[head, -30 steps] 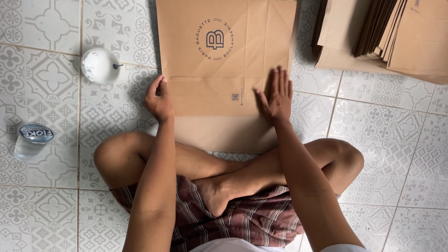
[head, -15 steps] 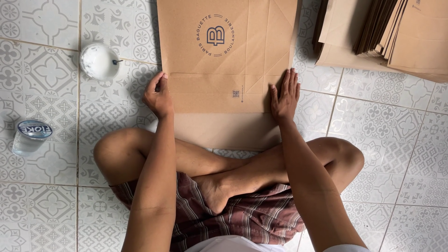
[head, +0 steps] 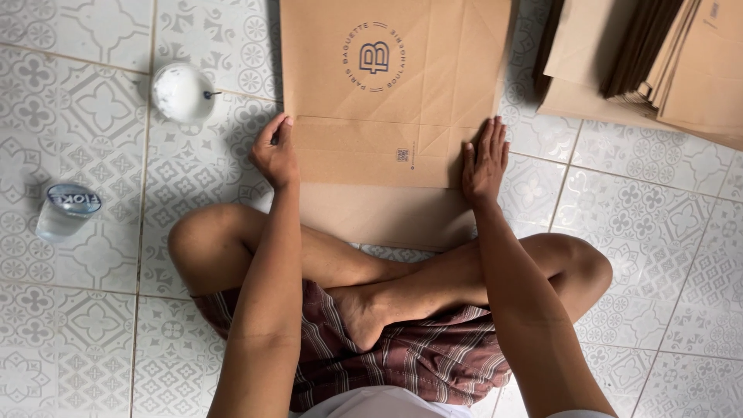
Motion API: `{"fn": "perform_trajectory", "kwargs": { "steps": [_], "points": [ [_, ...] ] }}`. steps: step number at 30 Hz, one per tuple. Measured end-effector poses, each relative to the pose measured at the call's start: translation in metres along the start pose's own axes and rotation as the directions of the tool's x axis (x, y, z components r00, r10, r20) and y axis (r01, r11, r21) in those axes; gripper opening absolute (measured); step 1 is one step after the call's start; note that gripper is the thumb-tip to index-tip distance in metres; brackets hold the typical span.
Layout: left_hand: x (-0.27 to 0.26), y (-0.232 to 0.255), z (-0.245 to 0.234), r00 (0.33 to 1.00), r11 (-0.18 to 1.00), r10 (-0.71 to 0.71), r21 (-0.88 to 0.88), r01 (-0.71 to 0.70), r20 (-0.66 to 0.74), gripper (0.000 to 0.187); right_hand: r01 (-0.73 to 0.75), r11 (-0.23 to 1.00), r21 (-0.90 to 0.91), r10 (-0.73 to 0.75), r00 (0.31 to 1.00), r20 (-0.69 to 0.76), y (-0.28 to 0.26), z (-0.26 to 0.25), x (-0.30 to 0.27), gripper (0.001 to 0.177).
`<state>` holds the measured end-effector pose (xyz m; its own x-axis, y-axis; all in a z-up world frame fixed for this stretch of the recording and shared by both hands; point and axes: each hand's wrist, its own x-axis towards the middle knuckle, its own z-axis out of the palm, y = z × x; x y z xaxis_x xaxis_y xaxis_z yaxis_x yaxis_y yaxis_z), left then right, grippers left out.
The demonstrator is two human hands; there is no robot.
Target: Applying glue to the edge of a paper bag using a small stick and then folding it to seal.
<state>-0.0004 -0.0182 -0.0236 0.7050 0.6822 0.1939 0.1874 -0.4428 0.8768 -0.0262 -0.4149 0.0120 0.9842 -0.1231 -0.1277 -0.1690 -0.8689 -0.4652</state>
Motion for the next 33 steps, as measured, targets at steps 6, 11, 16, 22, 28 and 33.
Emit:
{"fn": "perform_trajectory", "kwargs": {
  "steps": [6,11,16,22,28,33],
  "points": [
    [0.005,0.0,0.001,0.997,0.999,-0.041,-0.031,0.043,0.067,0.017,-0.038,0.985,0.167,0.06,0.99,-0.128,0.016,0.012,0.005,0.077],
    [0.018,0.011,-0.015,0.969,0.992,-0.126,0.025,0.124,0.212,0.016,-0.049,0.977,0.21,0.117,0.94,-0.322,0.032,0.02,0.012,0.057],
    [0.02,0.018,-0.018,0.953,0.986,-0.167,0.023,0.167,0.253,0.019,-0.09,0.84,0.535,0.294,0.905,-0.308,0.018,0.005,0.016,0.034],
    [0.018,0.011,-0.014,0.956,0.981,-0.182,-0.023,0.193,0.229,0.018,-0.225,0.723,0.653,0.421,0.893,-0.158,0.022,-0.002,0.016,0.037],
    [0.011,0.02,-0.02,0.972,0.99,-0.142,0.009,0.143,0.185,0.016,-0.255,0.641,0.724,0.483,0.867,-0.121,0.016,-0.008,0.013,0.032],
    [0.011,0.005,-0.011,0.975,0.984,-0.156,-0.066,0.168,0.156,0.019,-0.288,0.619,0.73,0.528,0.841,-0.115,0.008,-0.009,0.006,0.04]
  ]
}}
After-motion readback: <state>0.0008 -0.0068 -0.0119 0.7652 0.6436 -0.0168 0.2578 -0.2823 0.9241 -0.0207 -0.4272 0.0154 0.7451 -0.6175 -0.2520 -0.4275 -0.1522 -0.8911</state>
